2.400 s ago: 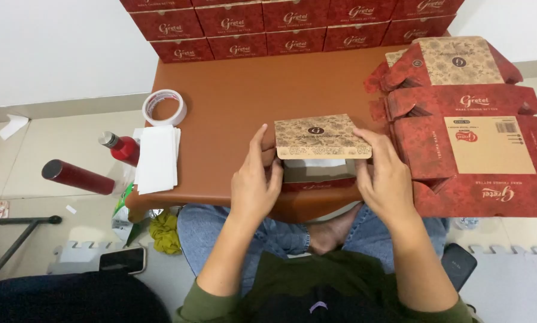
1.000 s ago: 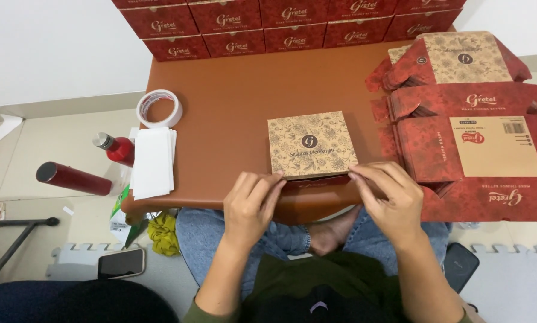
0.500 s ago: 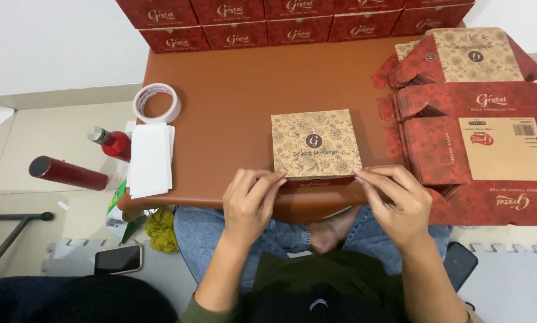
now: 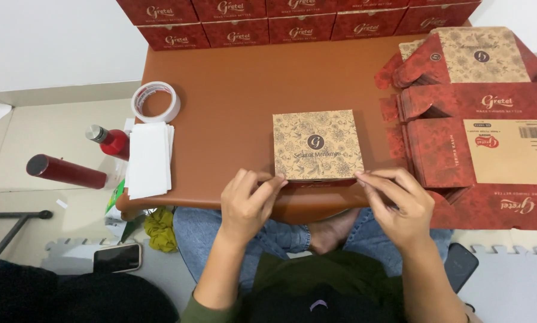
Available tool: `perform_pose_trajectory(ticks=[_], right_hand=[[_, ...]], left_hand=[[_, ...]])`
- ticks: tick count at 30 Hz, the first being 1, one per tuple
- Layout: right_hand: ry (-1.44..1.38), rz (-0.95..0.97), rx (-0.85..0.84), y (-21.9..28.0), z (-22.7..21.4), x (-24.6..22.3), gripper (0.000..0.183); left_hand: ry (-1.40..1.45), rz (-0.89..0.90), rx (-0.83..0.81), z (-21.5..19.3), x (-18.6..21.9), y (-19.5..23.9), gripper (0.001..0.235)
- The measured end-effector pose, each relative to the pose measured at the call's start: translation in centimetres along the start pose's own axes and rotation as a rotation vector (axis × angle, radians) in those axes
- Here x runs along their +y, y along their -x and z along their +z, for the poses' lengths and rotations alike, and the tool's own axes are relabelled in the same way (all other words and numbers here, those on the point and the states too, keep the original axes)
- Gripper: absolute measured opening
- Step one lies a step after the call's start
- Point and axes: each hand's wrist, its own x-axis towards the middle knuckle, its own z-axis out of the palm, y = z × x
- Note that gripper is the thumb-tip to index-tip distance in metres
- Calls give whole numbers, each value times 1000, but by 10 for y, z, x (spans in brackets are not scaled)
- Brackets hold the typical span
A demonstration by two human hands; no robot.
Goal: Folding flat cardboard templates into boxes and stacking them on a table.
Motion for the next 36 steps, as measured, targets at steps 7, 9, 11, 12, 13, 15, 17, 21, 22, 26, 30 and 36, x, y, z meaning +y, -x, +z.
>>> perform_pose_trajectory(ticks=[7, 9, 11, 12, 13, 15, 17, 21, 22, 26, 30, 36], right_hand=[[19, -5, 61, 14, 15, 1, 16], [18, 57, 110, 20, 23, 0, 14], [24, 81, 90, 27, 26, -6, 21], [33, 118, 70, 28, 28, -9, 30], [28, 94, 74, 28, 29, -12, 30], [99, 220, -12, 29, 31, -17, 49], [110, 210, -29, 21, 38, -20, 49], [88, 189, -80, -12, 60, -36, 49], [85, 170, -78, -30, 68, -42, 49], [-18, -40, 15, -105, 109, -66, 45], [-85, -294, 33, -178, 161, -75, 43], [-103, -369, -32, -259, 213, -97, 55]], left_hand=[[32, -40, -3, 4, 3, 7, 6], [85, -125, -23, 8, 4, 15, 11], [60, -176, -53, 12, 8, 21, 31], [40, -229, -95, 13, 10, 22, 52], [29, -225, -73, 10, 15, 20, 52], [-118, -311, -227, 4, 24, 16, 56], [-87, -342, -217, 4, 22, 15, 56], [67, -490, -178, -8, 6, 2, 53], [60, -489, -160, -13, -4, -4, 53], [113, -499, 22, -47, -54, -44, 56], [4, -441, 218, -72, -129, -77, 56], [37, -438, 329, -91, -217, -139, 52]])
